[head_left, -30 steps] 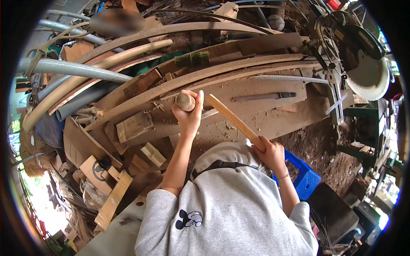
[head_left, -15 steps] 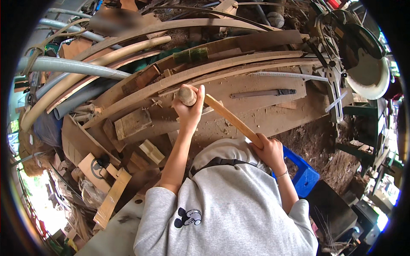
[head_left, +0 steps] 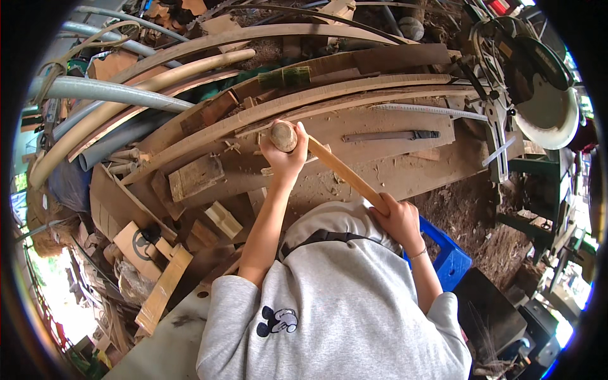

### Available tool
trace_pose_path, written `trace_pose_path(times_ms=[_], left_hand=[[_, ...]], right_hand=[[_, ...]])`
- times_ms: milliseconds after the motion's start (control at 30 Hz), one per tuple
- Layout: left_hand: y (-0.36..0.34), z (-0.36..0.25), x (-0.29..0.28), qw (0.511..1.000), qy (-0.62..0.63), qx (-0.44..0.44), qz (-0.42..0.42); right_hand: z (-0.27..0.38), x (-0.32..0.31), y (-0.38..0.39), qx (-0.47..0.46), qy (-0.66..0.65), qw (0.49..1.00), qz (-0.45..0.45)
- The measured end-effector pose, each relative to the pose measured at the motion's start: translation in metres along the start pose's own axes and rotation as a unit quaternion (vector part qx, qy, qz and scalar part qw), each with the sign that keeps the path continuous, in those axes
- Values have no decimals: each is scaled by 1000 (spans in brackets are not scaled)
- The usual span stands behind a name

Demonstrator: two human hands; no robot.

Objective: Carving a piece of wood using a chisel and a wooden mallet.

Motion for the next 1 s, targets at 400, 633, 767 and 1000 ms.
trace_pose_path(times_ms=[400, 633, 767, 1000], left_hand=[[-5, 8, -2, 993, -44, -81, -73], [0, 15, -9, 998, -13, -50, -20], [1, 14, -11, 999, -27, -38, -20], [0, 15, -10, 998, -44, -34, -32]], right_hand=[[0, 0, 5, 8, 21, 1000, 13], [-1, 2, 5, -3, 13, 1000, 4], [1, 0, 3, -26, 6, 1000, -17], [0, 1, 4, -18, 6, 1000, -12]])
Point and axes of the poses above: each hand's wrist, its own y-axis away from the middle knuckle, its own x-axis out of the palm, z = x × y, the point moved 5 cm from there along -y, towards the middle knuckle, and after that the axes turned 9 degrees about -y, right-handed, at the moved point
